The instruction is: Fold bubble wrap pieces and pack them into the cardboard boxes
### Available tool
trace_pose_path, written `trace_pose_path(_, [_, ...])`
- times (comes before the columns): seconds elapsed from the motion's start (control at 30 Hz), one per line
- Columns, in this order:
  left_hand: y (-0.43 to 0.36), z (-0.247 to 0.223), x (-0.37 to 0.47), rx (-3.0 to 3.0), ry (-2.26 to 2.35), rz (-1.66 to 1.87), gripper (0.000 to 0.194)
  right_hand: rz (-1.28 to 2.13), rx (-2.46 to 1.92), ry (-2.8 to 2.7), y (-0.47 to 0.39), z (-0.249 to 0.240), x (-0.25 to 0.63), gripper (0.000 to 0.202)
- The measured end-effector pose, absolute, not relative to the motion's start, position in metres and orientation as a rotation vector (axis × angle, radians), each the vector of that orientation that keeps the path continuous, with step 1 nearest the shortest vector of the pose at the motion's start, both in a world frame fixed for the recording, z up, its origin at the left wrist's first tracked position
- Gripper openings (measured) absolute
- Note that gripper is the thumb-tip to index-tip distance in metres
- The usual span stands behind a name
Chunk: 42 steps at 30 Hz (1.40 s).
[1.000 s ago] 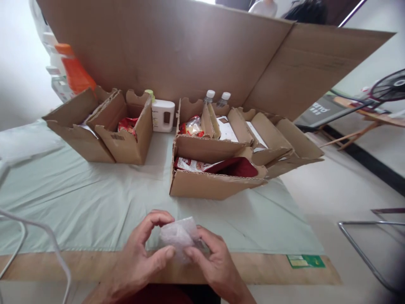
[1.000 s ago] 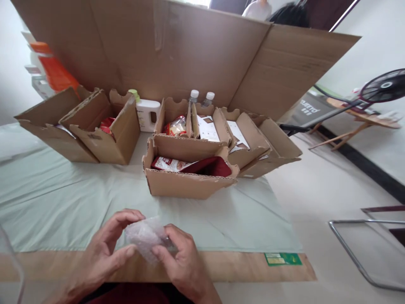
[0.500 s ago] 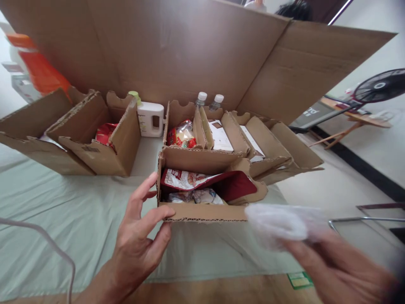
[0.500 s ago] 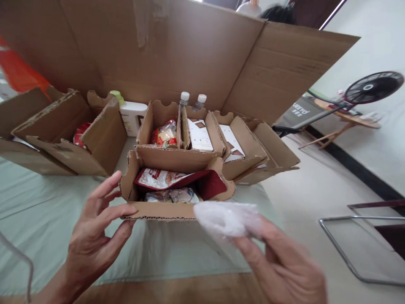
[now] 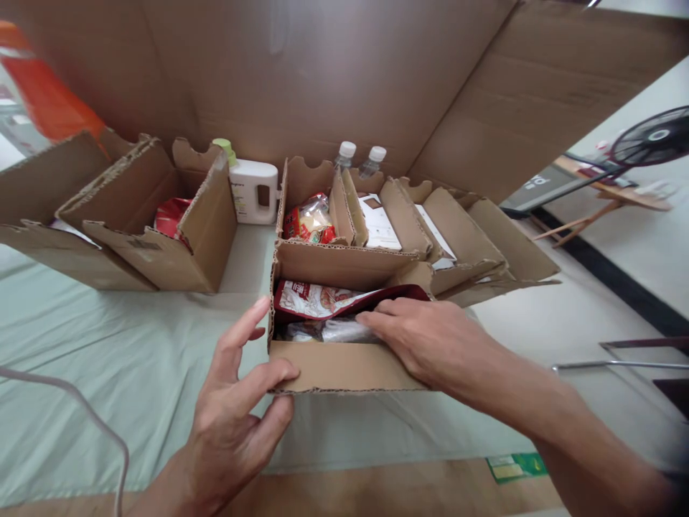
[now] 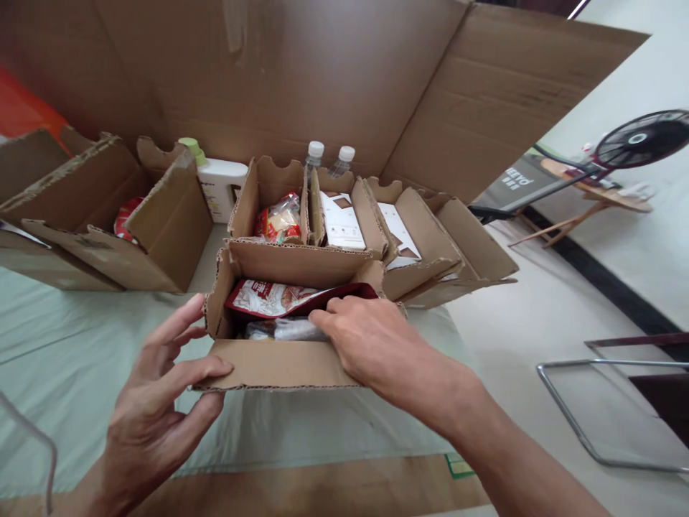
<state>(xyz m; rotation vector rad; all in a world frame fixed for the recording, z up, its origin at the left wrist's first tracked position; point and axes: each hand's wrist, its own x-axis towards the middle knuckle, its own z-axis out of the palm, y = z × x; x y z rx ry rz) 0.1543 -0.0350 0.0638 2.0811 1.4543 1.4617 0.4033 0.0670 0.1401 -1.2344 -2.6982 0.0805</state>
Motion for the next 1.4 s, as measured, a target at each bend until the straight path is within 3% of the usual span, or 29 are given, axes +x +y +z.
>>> trace_pose_path(0.2, [-0.032,0.066,0.155,2.081,1.462,1.476,0.033,0.377,-1.358,-3.057,0.094,0.13,0.388,0.029])
trace_pose_path(0.33, [-0.03,0.065,0.157,2.055,1.457,1.515,0.029,-0.018,-1.604,-2.944,0.096,0.124,0.372,0.016])
trace_pose_path(0.43, [-0.032,0.06,0.159,1.996,1.473,1.557,0.031,-0.315,-1.761,-2.857,0.083,0.136,0.372,0.024])
trace_pose_path(0.6, [-0.041,0.036,0.16,1.708,1.506,1.731,0.083,-0.502,-1.563,-2.163,0.023,0.164,0.43,0.028])
trace_pose_path(0.73, [-0.046,0.012,0.16,1.558,1.516,1.594,0.089,-0.208,-1.71,-1.829,-0.014,0.132,0.481,0.032])
trace_pose_path(0.87, [-0.028,0.001,0.16,1.44,1.446,1.458,0.094,0.399,-1.695,-1.849,-0.001,0.072,0.475,0.065])
trace_pose_path(0.97, [-0.002,0.006,0.163,1.362,1.257,1.42,0.102,0.663,-1.49,-1.802,0.026,0.047,0.45,0.058])
trace_pose_path(1.17, [-0.018,0.02,0.167,1.298,1.147,1.426,0.085,0.721,-1.35,-1.676,-0.005,0.043,0.432,0.044])
trace_pose_path(1.4, [-0.136,0.02,0.084,0.963,1.728,1.482,0.07,0.756,-1.137,-1.708,-0.066,0.064,0.347,0.058])
